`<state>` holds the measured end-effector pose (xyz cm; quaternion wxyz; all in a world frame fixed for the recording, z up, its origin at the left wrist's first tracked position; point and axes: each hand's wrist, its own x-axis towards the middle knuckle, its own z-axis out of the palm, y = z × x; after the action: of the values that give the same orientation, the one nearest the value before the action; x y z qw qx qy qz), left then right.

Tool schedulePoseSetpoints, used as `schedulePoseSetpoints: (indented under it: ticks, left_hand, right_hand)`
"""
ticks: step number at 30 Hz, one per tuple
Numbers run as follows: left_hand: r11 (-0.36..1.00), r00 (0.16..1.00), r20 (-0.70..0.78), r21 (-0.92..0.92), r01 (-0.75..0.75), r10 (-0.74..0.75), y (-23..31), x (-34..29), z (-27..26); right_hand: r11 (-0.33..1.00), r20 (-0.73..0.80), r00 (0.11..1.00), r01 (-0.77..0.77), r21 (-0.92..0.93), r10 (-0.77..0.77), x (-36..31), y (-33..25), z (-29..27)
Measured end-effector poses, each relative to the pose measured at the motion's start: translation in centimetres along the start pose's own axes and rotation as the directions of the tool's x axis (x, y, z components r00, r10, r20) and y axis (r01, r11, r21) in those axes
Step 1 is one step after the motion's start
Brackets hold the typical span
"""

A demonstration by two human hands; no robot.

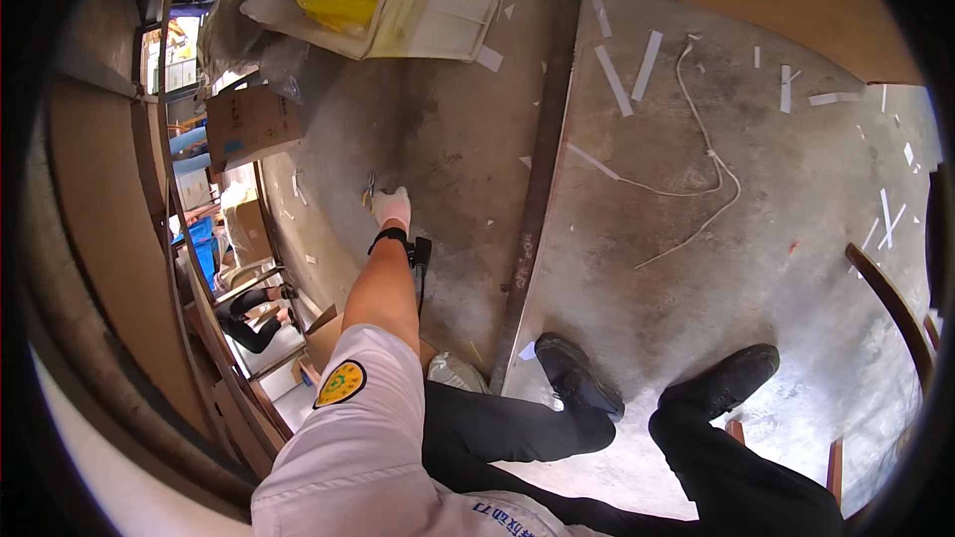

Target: Assembling and shaping the copper windings of an electric motor stator using a mallet and wooden blocks.

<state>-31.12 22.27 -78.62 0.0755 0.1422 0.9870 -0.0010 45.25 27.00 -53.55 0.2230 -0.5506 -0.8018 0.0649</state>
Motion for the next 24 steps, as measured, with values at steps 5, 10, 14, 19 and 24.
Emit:
schedulePoseSetpoints:
  ticks: [5, 10, 14, 19, 24]
  left_hand:
    - [0.998, 0.998, 0.062, 0.044, -0.033, 0.031, -8.2, 8.0, -3.4]
    - [1.0, 0.994, 0.106, -0.015, 0.005, -0.004, -11.5, 8.8, -2.4]
    - [0.986, 0.961, 0.268, -0.164, -0.02, 0.064, -11.7, 9.6, -2.2]
    - [0.998, 0.962, 0.268, 0.034, 0.049, -0.056, -12.1, 10.8, -0.3]
    - [0.949, 0.996, 0.042, 0.307, 0.067, -0.084, -10.8, 10.7, -0.2]
  right_hand:
    - [0.994, 0.039, 0.999, -0.037, 0.102, 0.034, 0.0, -2.9, 3.7]
    - [0.992, 0.102, 0.994, -0.051, 0.118, 0.039, -0.2, -4.0, 6.0]
    - [0.984, 0.145, 0.987, -0.088, 0.155, 0.065, -0.7, -5.0, 8.1]
    - [0.968, 0.166, 0.982, -0.122, 0.218, 0.087, -0.6, -5.9, 10.5]
    - [0.944, 0.164, 0.978, -0.17, 0.284, 0.127, -0.8, -6.8, 11.7]
